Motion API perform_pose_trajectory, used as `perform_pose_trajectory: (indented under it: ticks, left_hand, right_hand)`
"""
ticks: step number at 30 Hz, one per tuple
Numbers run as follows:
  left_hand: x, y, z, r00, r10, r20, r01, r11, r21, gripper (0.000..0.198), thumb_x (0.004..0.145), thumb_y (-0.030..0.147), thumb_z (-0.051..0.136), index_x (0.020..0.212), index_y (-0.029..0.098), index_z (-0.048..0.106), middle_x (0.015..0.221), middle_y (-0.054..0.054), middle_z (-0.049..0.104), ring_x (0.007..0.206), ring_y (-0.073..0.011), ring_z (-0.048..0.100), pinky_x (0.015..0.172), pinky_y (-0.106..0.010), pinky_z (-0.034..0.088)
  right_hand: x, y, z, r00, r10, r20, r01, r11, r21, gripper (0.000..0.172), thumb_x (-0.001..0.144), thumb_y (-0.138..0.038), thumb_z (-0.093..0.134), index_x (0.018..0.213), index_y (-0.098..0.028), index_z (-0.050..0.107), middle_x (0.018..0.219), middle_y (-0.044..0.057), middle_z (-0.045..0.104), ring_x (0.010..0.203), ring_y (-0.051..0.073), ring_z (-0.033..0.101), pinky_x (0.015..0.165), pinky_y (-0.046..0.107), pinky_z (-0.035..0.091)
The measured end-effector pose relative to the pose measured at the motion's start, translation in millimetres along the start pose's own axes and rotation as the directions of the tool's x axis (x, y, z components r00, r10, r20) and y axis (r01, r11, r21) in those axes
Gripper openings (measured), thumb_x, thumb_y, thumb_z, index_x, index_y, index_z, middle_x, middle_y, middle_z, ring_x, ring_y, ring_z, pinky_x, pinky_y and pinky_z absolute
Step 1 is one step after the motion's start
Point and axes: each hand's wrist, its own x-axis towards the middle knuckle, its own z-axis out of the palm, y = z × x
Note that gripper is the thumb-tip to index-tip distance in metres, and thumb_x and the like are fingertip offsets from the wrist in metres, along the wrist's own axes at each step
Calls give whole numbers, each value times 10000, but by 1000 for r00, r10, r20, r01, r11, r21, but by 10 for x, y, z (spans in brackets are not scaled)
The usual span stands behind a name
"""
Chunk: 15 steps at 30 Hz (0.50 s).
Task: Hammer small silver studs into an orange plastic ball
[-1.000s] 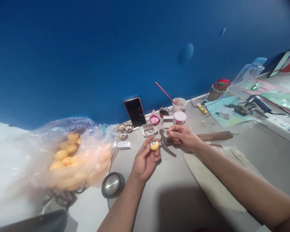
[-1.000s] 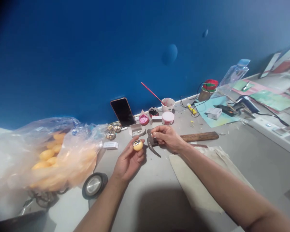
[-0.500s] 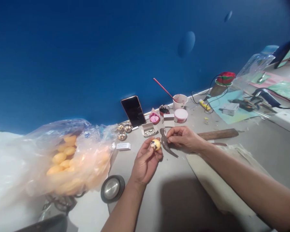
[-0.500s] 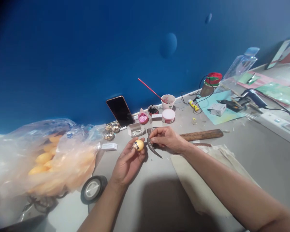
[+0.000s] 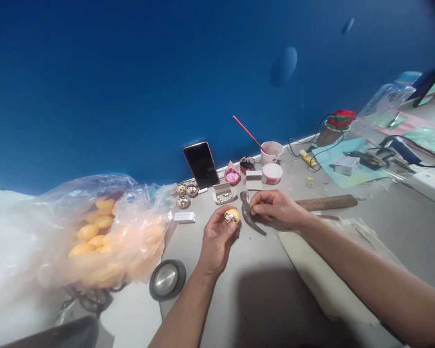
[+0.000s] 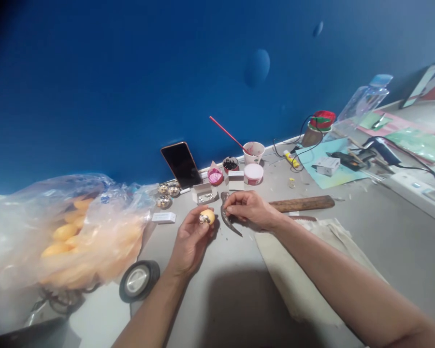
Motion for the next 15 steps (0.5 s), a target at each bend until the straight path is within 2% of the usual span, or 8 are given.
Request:
perform_pose_trajectory:
  ticks: [4,10,15]
  left_hand:
    - [-23,1,20,998,54,-25,-50,992,112,497,753,294,904,1199,239,693,1049,-44,695,813,-136,629,753,-256,511]
    - [-44,29,43,994,103,-33,-92,963,255,426,729,223,899,1123,208,736,915,-28,696,824,-146,601,768,-237,485]
    - [-47,47,56,992,119,-30,-105,950,294,395,742,186,873,1121,219,769,1055,-61,693,949,-188,621,842,-271,504]
  right_hand:
    - [3,-19,-9,1000,5,14,-5,1000,-29,342,771,-450,883,876,-155,744,742,41,722,466,61,451,418,205,296]
    - [5,16,-25,1000,-4,20,5,1000,-20,340,779,-447,881,885,-154,745,741,43,722,473,63,443,423,206,311]
    - [1,1,-13,1000,-4,20,5,1000,-24,340,771,-447,887,877,-155,749,729,38,717,469,61,436,422,202,311]
